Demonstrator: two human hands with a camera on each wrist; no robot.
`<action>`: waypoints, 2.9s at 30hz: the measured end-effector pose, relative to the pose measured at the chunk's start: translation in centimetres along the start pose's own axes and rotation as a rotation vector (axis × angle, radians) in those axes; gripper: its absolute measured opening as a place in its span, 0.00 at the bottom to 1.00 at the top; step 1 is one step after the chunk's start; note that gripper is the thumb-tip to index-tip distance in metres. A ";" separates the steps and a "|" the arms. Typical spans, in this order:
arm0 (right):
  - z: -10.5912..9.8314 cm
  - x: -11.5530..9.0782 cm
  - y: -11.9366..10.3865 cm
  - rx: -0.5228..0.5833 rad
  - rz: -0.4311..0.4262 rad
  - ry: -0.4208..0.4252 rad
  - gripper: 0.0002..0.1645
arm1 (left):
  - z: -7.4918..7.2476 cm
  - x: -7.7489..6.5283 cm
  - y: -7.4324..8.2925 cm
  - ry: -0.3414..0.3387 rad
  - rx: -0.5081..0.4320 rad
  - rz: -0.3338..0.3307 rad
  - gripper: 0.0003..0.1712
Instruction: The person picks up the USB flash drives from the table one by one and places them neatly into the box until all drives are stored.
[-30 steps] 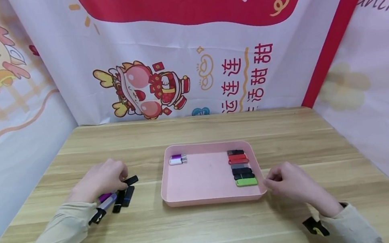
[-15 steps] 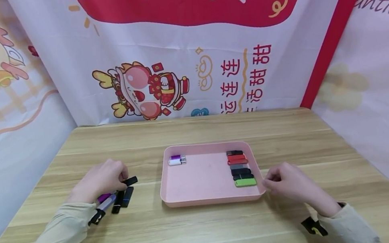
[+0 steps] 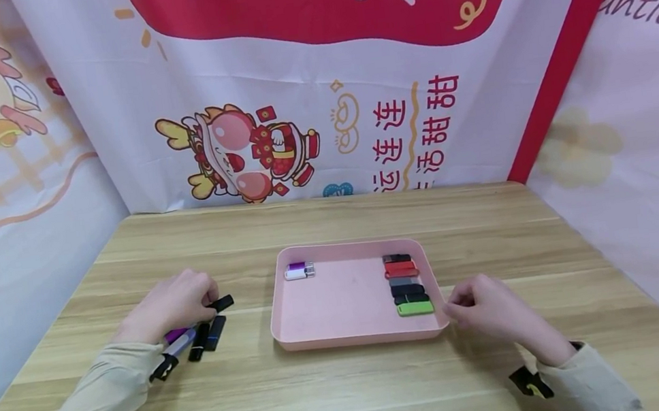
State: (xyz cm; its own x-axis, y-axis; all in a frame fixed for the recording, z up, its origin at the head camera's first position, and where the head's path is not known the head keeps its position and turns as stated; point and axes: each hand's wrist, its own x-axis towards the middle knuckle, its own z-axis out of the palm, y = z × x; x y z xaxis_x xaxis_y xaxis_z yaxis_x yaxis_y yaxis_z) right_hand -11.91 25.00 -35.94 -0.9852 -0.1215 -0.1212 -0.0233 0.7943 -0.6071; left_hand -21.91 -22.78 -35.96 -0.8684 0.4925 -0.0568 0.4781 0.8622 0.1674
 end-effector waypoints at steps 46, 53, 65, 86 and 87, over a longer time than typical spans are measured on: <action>0.1 0.1 0.1 -0.019 -0.014 0.001 0.06 | -0.4 -0.1 1.0 0.100 -0.063 0.089 0.14; 0.1 0.3 0.1 -0.025 -0.005 0.001 0.07 | -1.1 0.3 1.8 0.158 -0.072 0.138 0.15; 0.2 0.4 -0.2 -0.019 -0.016 -0.003 0.09 | -1.9 1.7 3.7 0.173 -0.067 0.171 0.09; 0.0 0.6 -0.1 -0.026 -0.028 0.000 0.10 | -2.5 3.8 6.8 0.189 0.002 0.248 0.03; 0.0 0.6 -0.1 -0.025 -0.029 -0.001 0.10 | -2.6 3.9 7.0 0.183 0.001 0.251 0.03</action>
State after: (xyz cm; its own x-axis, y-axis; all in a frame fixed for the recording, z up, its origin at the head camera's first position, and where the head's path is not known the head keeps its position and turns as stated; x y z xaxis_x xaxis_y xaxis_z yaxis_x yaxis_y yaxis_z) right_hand -12.46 24.83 -35.96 -0.9839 -0.1454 -0.1042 -0.0564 0.8048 -0.5908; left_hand -22.27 -15.17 -32.49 -0.7327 0.6605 0.1642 0.6804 0.7168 0.1525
